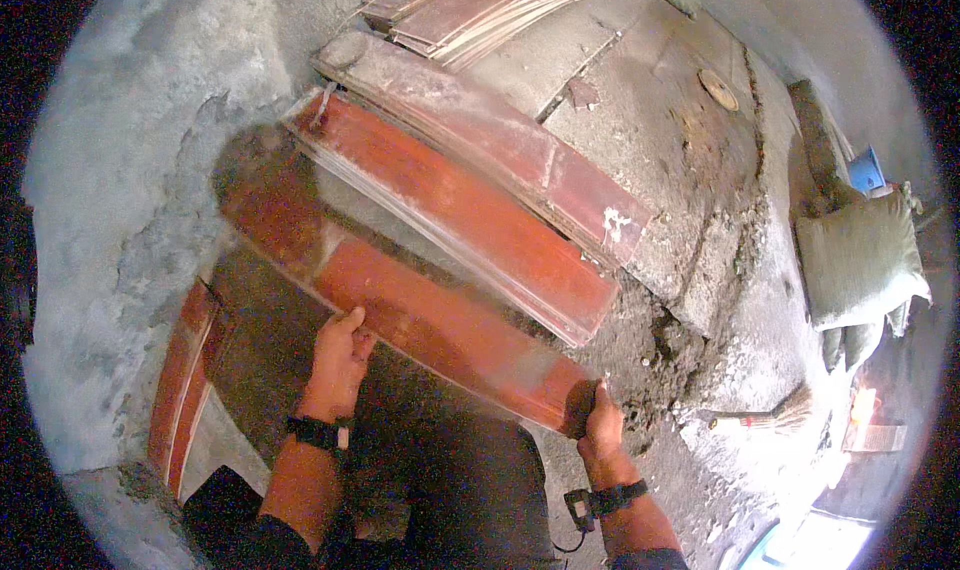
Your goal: The person uses a shovel and a broom to clear dirt and debris from a concrete floor, then picks up wooden planks from a stack and lays them against the base of a wall.
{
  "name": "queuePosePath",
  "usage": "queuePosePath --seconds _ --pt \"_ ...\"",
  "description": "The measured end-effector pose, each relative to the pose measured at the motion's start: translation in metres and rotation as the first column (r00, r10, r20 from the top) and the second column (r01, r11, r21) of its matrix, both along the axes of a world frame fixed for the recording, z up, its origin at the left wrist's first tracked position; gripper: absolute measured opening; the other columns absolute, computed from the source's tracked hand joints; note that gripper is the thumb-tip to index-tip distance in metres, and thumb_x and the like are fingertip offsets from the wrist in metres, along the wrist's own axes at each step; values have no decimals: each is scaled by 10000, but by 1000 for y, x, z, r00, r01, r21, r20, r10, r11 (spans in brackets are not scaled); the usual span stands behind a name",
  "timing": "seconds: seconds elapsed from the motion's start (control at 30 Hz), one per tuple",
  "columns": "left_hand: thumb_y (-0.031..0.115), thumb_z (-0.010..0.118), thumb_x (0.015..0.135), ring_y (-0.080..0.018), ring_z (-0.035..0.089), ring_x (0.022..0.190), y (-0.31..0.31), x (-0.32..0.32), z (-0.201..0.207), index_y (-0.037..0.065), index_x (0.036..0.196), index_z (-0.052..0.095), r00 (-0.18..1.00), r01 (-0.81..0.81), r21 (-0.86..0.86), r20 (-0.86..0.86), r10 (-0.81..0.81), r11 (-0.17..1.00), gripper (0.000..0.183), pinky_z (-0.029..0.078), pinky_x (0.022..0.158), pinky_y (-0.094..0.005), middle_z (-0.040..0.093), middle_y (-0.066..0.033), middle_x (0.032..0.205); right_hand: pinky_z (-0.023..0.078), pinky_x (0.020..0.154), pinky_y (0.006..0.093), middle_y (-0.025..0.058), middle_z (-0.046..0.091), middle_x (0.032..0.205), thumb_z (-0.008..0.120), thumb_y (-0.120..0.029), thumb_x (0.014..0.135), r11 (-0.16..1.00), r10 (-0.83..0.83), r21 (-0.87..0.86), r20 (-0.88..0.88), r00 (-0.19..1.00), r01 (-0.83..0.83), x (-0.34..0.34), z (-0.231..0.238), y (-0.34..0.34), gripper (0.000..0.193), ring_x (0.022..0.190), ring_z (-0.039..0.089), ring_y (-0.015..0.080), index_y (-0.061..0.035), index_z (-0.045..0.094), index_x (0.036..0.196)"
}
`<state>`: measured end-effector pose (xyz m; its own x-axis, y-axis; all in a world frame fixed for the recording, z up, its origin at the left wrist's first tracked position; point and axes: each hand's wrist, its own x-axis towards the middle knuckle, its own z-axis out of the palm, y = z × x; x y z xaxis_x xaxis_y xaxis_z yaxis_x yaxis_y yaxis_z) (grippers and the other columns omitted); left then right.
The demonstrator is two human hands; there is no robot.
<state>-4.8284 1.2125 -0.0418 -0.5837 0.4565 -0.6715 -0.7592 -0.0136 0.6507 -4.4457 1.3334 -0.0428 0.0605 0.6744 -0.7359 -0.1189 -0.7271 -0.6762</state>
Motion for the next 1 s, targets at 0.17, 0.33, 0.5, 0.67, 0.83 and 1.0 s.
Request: queuePosePath --seconds 0.17,0.33,0.5,0.67,0.83,1.0 --pt "179 625 972 -153 604 872 -61 0 -3 89 1129 605 984 -176 -14 28 176 984 182 517 773 -323 636 -16 1009 490 613 332 36 618 792 482 -277 1030 973 145 162 118 982 -163 -37 13 23 284 669 598 163 -32 620 995" --pt "206 612 980 -180 600 907 -128 -16 -12 51 1115 601 968 -252 -61 -8 252 966 206 510 801 -344 631 -45 1026 507 863 377 199 682 1102 532 -349 991 876 366 196 326 872 -441 -88 -2 34 463 976 654 295 31 623 1239" --pt "164 579 988 -231 607 976 -189 -16 -31 26 1132 593 944 -320 173 -26 329 932 200 501 900 -406 642 -77 1051 516 813 376 164 684 978 532 -372 994 710 585 140 427 690 -690 -148 -5 40 452 915 652 266 20 625 1199" --pt "157 553 997 -253 586 1058 -268 -22 -95 6 1221 557 854 -131 -233 -520 -9 964 270 489 937 -412 613 -119 1176 473 951 470 222 661 1167 474 -483 983 452 561 237 674 480 -860 -205 33 43 536 1099 623 395 -46 615 1260" --pt "160 545 993 -237 586 1065 -295 -4 -105 10 1245 549 765 -159 -331 -636 -96 930 293 495 901 -396 609 -99 1194 471 949 521 244 655 1166 448 -493 993 301 572 176 753 325 -937 -260 32 38 532 1084 618 440 -67 621 1260" --pt "121 681 895 -198 627 938 -284 37 -48 -22 1232 565 690 -165 -570 -650 -319 805 385 556 780 -375 670 -131 1082 533 763 480 221 692 1047 508 -429 988 8 519 38 854 37 -999 -305 14 41 452 914 672 370 -37 649 1165"
